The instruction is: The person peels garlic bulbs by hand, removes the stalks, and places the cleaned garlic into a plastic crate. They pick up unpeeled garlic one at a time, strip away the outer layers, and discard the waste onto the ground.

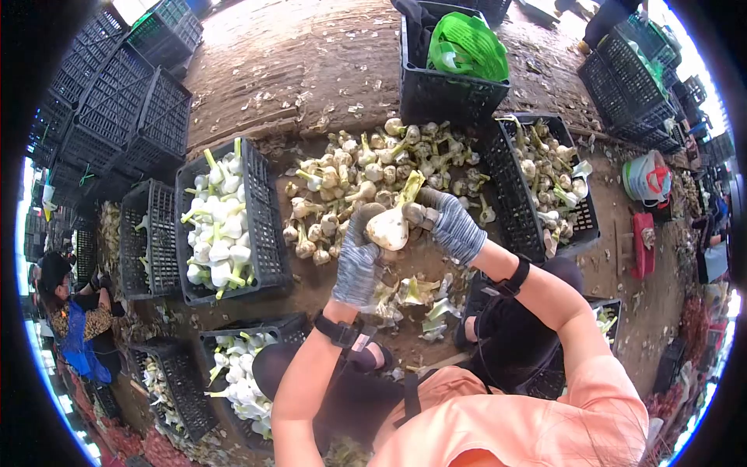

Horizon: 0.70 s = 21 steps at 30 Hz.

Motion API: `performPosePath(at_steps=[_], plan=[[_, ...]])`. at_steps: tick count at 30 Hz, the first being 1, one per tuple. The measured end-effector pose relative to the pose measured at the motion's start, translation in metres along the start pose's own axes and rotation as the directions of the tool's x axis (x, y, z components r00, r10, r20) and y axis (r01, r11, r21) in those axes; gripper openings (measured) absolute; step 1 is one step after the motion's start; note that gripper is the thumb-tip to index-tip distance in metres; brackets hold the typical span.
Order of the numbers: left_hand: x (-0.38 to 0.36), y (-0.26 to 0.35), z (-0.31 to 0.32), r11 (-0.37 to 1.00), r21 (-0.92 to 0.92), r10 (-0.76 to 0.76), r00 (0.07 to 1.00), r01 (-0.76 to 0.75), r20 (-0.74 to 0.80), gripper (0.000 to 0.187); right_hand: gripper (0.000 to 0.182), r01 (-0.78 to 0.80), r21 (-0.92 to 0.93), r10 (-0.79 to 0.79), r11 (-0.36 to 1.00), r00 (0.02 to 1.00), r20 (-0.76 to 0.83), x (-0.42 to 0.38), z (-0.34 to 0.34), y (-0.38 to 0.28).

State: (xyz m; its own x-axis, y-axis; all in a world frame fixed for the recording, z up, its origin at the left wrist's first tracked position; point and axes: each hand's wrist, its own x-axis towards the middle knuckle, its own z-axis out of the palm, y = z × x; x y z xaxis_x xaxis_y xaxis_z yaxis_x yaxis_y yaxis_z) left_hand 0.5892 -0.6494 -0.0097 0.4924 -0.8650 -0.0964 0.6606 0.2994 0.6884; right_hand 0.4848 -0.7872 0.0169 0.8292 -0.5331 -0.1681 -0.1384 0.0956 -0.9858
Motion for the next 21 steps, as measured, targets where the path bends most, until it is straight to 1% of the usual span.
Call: performPosePath(at_steps=[2,3,5,6,8,9,11,12,13,14,15,16,17,18,19,20,21], plan=[[-0.001,0.003,0.004,0.999,-0.025,-0.044,0.999,0.044,-0.005,0.065,0.044,0.063,-0.029,-0.063,0.998,0.998,-0.008,0.000,0.000,0.000],[-0.001,0.003,0.003,0.999,-0.025,-0.046,0.999,0.046,-0.005,0.065,0.044,0.062,-0.029,-0.062,0.998,0.998,-0.010,0.001,-0.001,0.000],[-0.002,0.003,0.002,0.998,-0.030,-0.050,0.998,0.051,0.039,0.062,0.040,-0.025,0.035,0.024,0.999,0.999,0.041,0.001,-0.004,0.002],[-0.002,0.003,0.002,0.998,-0.031,-0.052,0.998,0.053,0.038,0.062,0.040,-0.028,0.036,0.026,0.999,0.999,0.041,0.002,-0.005,0.005],[-0.001,0.004,0.001,0.994,-0.051,-0.098,0.994,0.100,0.053,0.061,0.038,0.096,-0.056,-0.094,0.994,0.995,0.037,0.004,-0.006,0.005],[-0.002,0.004,0.002,0.993,-0.051,-0.100,0.994,0.103,0.054,0.061,0.038,0.095,-0.056,-0.093,0.994,0.995,0.035,0.001,-0.007,-0.001],[-0.005,0.008,0.006,0.938,-0.268,-0.206,0.975,0.222,0.086,0.062,0.036,0.078,-0.060,-0.072,0.995,0.993,0.093,-0.004,-0.009,-0.017],[-0.005,0.012,0.009,0.938,-0.267,-0.205,0.975,0.221,0.086,0.062,0.036,0.079,-0.059,-0.073,0.995,0.993,0.094,-0.004,-0.009,-0.016],[-0.006,0.018,0.015,0.940,-0.223,-0.247,0.966,0.258,0.075,0.064,0.036,-0.035,0.102,0.025,0.994,0.995,0.101,-0.003,-0.009,-0.014],[-0.006,0.021,0.018,0.938,-0.181,-0.288,0.956,0.295,0.063,0.066,0.035,-0.149,0.258,0.121,0.955,0.985,0.122,-0.003,-0.010,-0.013],[-0.006,0.020,0.018,0.939,-0.182,-0.287,0.956,0.293,0.063,0.066,0.032,-0.253,0.170,0.236,0.952,0.965,0.114,-0.004,-0.013,-0.020],[-0.004,0.020,0.017,0.970,-0.064,-0.234,0.972,0.236,0.035,0.070,0.032,-0.253,0.167,0.236,0.953,0.965,0.115,-0.003,-0.013,-0.020],[-0.003,0.022,0.019,0.983,0.057,-0.176,0.984,0.175,0.014,0.074,0.031,-0.294,0.263,0.272,0.919,0.955,0.117,-0.003,-0.013,-0.020],[-0.004,0.023,0.023,0.984,0.056,-0.172,0.985,0.171,0.014,0.074,0.030,-0.332,0.355,0.308,0.874,0.943,0.123,-0.003,-0.012,-0.019],[-0.006,0.025,0.028,0.895,0.435,0.076,0.994,-0.103,0.079,0.078,0.030,-0.365,0.443,0.342,0.819,0.930,0.135,-0.003,-0.011,-0.017],[-0.007,0.028,0.032,0.602,0.717,0.274,0.934,-0.353,0.230,0.083,0.029,-0.394,0.526,0.374,0.754,0.915,0.150,-0.003,-0.010,-0.016],[-0.006,0.030,0.028,0.323,0.846,0.298,0.894,-0.425,0.335,0.087,0.028,-0.418,0.604,0.404,0.679,0.899,0.168,-0.004,-0.009,-0.015]])
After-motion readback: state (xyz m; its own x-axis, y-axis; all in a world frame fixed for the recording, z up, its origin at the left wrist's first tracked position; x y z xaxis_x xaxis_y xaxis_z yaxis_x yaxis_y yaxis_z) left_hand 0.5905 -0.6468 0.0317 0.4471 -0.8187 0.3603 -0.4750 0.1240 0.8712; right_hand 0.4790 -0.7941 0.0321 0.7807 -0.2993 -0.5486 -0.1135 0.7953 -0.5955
